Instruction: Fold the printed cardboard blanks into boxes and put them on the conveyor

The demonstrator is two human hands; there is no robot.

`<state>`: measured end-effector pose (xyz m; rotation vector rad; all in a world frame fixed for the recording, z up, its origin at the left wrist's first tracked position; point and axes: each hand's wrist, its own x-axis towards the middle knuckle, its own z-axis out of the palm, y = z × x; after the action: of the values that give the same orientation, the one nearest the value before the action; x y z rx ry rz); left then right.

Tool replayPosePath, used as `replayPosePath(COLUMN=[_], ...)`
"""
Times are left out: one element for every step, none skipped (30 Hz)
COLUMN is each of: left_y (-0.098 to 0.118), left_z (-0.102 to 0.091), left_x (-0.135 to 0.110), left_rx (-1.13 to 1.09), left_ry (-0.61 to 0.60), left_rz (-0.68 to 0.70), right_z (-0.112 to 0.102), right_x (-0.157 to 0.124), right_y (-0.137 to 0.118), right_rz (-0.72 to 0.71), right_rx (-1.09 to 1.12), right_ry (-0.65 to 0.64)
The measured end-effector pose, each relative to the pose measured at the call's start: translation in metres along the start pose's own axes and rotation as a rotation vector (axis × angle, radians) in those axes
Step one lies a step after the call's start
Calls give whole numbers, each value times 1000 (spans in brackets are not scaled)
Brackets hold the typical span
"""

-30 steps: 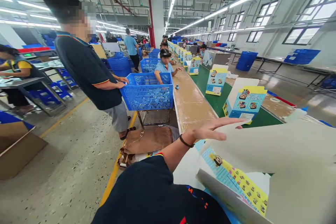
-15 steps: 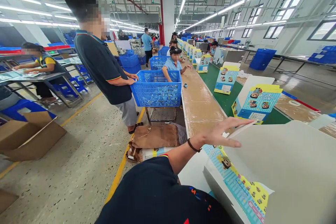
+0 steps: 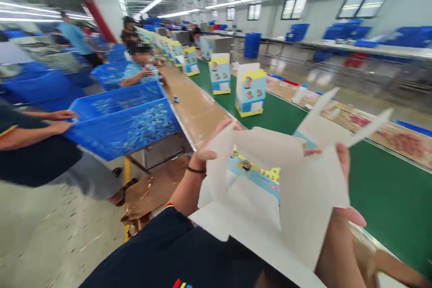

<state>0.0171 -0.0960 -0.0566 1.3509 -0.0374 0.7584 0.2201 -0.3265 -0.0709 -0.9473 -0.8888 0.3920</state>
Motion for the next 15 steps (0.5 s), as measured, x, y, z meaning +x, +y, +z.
replayPosePath(left_y=[1, 3, 4, 5, 5, 5, 4, 3, 1, 0, -2, -4, -5, -6, -8], left_z=[-3, -5, -6, -7, -7, -7, -7, -7, -7, -7, -7, -5, -4, -1, 1], left_x=[-1, -2, -4, -5, -5, -4, -2, 2, 7, 13, 20, 27, 33, 37, 40], left_rx=[2, 4, 6, 8, 10, 13, 19, 33, 58, 98, 151, 217, 290, 365, 435], left_ry=[-43, -89, -132, -168, -190, -203, -209, -213, -214, -209, -194, -170, -140, -109, -81], left_rz=[-11, -28, -41, -51, -52, -45, -27, -4, 17, 35, 52, 73, 97, 124, 156], right_z=[1, 2, 4, 6, 8, 9, 10, 11, 11, 13, 14, 16, 18, 20, 20], right_x=[-3, -4, -3, 0, 3, 7, 12, 17, 22, 27, 31, 34, 35, 33, 29], right_y=[-5, -10, -15, -20, -25, -29, -32, -34, -34, -32, -29, -26, -23, -21, -22], right_rz=[-17, -10, 19, 58, 82, 97, 102, 98, 91, 91, 88, 70, 35, -22, -99], right_rx=[61, 112, 135, 115, 76, 27, -17, -50, -72, -91, -117, -163, -230, -307, -371], right_ry=[34, 57, 71, 69, 65, 59, 57, 68, 96, 135, 182, 224, 267, 310, 343])
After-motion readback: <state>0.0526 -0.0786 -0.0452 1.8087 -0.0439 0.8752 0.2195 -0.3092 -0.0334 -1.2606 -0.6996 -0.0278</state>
